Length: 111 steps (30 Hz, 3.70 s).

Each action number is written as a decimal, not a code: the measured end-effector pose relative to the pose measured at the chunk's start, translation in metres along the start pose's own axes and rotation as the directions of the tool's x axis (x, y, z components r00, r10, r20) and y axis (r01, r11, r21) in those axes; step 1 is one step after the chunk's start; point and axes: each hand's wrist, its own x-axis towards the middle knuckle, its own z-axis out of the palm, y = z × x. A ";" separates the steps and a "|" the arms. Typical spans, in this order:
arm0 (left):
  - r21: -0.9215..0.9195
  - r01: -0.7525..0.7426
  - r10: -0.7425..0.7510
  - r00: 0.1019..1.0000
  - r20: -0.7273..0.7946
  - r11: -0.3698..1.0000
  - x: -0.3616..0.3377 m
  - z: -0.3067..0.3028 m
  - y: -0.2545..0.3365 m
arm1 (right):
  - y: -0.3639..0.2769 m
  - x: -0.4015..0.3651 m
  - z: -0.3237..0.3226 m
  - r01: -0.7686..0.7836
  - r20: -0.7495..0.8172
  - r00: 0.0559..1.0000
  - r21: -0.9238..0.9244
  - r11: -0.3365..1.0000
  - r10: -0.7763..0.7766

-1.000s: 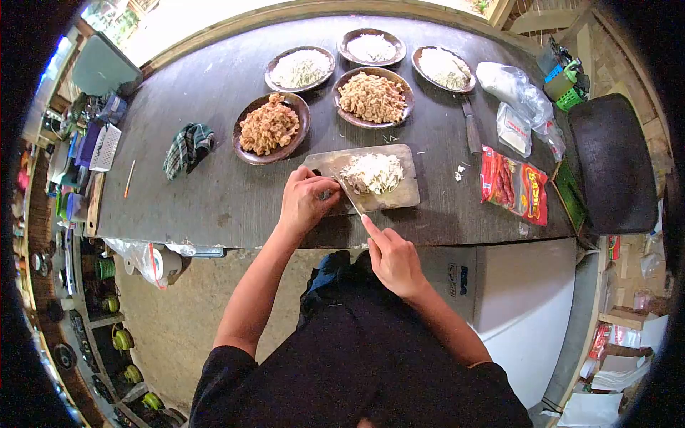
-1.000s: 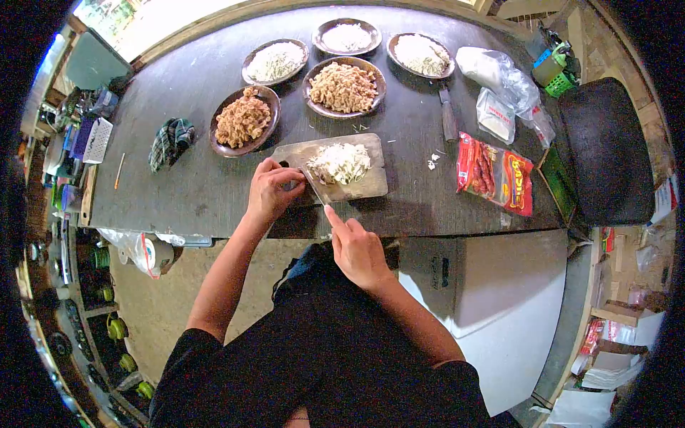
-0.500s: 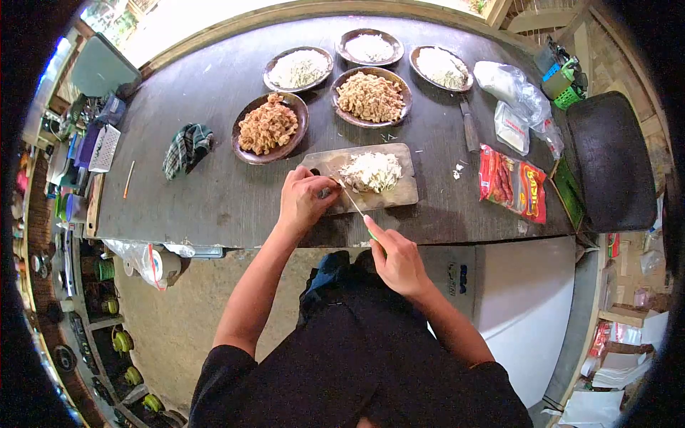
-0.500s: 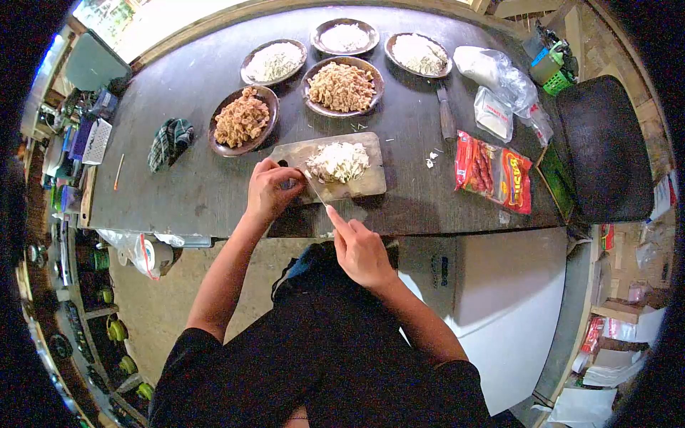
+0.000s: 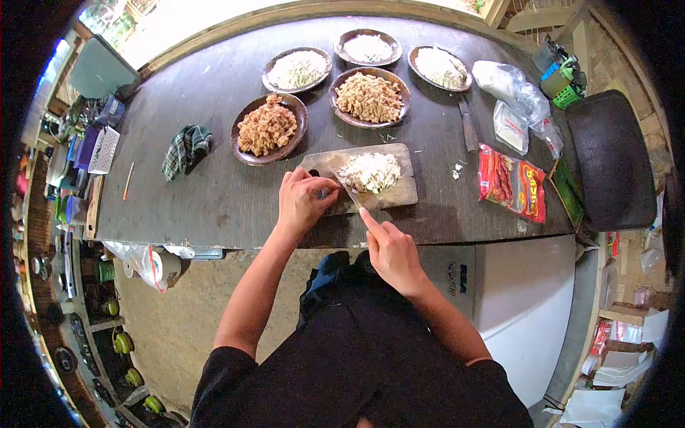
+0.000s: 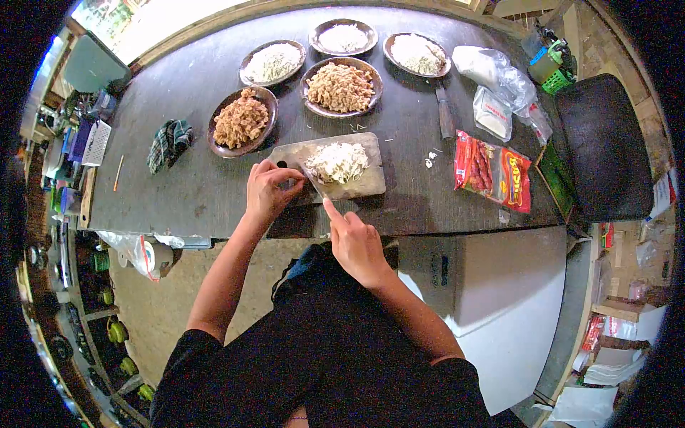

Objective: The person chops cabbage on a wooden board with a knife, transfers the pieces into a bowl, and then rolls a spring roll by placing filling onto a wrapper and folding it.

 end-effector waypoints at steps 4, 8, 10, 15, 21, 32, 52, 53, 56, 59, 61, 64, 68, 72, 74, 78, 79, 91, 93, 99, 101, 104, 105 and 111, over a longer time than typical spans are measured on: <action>-0.005 -0.028 0.028 0.999 -0.025 1.000 -0.001 0.002 -0.003 | 0.000 -0.008 -0.005 -0.027 -0.023 0.999 0.005 1.000 0.027; 0.008 -0.027 0.027 1.000 -0.010 1.000 -0.002 0.001 -0.004 | 0.001 -0.011 -0.003 0.024 0.003 1.000 0.060 0.998 -0.024; 0.004 -0.022 0.022 1.000 -0.007 1.000 -0.002 0.001 -0.005 | 0.001 -0.010 -0.002 0.028 0.000 1.000 0.072 0.997 -0.028; 0.006 -0.030 0.030 1.000 0.006 1.000 0.000 -0.001 -0.001 | 0.002 -0.006 0.002 0.019 0.009 1.000 0.063 0.998 -0.020; 0.024 -0.064 0.065 0.997 -0.032 0.998 0.001 -0.005 0.002 | 0.005 -0.001 0.003 0.023 -0.024 0.999 0.056 0.998 -0.022; -0.011 -0.047 0.047 0.999 0.017 0.999 0.002 -0.003 -0.001 | 0.002 -0.008 0.001 0.025 0.016 1.000 0.069 0.997 -0.026; -0.010 -0.043 0.043 0.999 -0.011 0.999 0.000 0.000 -0.003 | 0.007 -0.003 0.001 0.042 0.022 0.999 0.059 0.997 -0.043; 0.003 -0.048 0.048 0.998 -0.027 0.999 -0.001 0.001 -0.003 | 0.006 -0.001 0.001 0.039 0.021 0.999 0.054 0.998 -0.040; 0.024 -0.057 0.057 0.998 -0.014 0.998 0.000 -0.003 0.001 | 0.005 0.004 0.002 0.041 0.014 0.999 0.030 0.999 -0.041; 0.011 -0.054 0.055 0.998 -0.032 0.998 -0.002 -0.003 0.001 | 0.008 0.004 0.003 0.037 -0.002 0.999 0.021 0.999 -0.037; 0.001 -0.055 0.055 0.998 -0.033 0.998 -0.002 -0.003 0.001 | 0.010 0.002 0.002 0.030 -0.009 1.000 0.032 0.999 -0.030; 0.008 -0.069 0.070 0.997 -0.033 0.998 -0.002 -0.003 -0.002 | 0.008 -0.005 -0.005 0.020 -0.019 1.000 0.067 0.998 -0.019; 0.008 -0.072 0.072 0.997 -0.036 0.997 -0.002 -0.001 -0.004 | 0.006 -0.007 -0.004 0.039 0.014 0.999 0.087 0.995 -0.041; -0.014 -0.068 0.068 0.998 -0.016 0.998 0.000 -0.002 -0.004 | 0.010 -0.003 0.003 0.049 0.019 0.999 0.082 0.995 -0.050; -0.034 -0.065 0.064 0.998 -0.016 0.997 0.000 -0.002 -0.004 | 0.007 0.002 0.003 0.036 0.026 0.999 0.057 0.998 -0.038; 0.001 -0.051 0.051 0.999 0.001 0.999 0.002 -0.007 -0.001 | 0.009 0.006 0.003 0.045 -0.013 0.999 0.073 0.996 -0.044; 0.024 -0.068 0.068 0.998 0.007 0.997 0.003 -0.011 0.003 | 0.009 0.005 0.002 0.047 -0.012 0.999 0.074 0.996 -0.047; 0.062 -0.108 0.109 0.994 -0.025 0.992 0.002 -0.007 -0.002 | 0.004 -0.001 0.000 0.052 0.018 0.998 0.076 0.996 -0.053; 0.063 -0.113 0.116 0.993 -0.038 0.992 0.002 -0.008 -0.001 | -0.002 0.002 0.000 0.037 0.032 0.999 -0.030 0.999 -0.036; 0.052 -0.083 0.085 0.996 -0.028 0.995 0.000 -0.006 -0.001 | 0.001 0.004 0.000 0.036 0.002 0.999 -0.022 0.999 -0.036; 0.041 -0.073 0.074 0.997 -0.030 0.996 0.000 -0.006 -0.001 | 0.004 0.001 -0.004 0.031 0.002 1.000 0.001 1.000 -0.031; 0.044 -0.077 0.078 0.997 -0.019 0.996 -0.001 -0.009 0.002 | 0.004 -0.004 -0.006 0.045 0.012 0.999 0.050 0.998 -0.045; 0.042 -0.075 0.076 0.997 -0.016 0.996 -0.001 -0.009 0.001 | 0.004 -0.005 -0.006 0.067 0.016 0.998 0.076 0.995 -0.068; 0.024 -0.067 0.068 0.998 -0.004 0.997 -0.002 -0.004 -0.004 | 0.006 -0.002 0.001 0.068 0.017 0.997 0.074 0.995 -0.070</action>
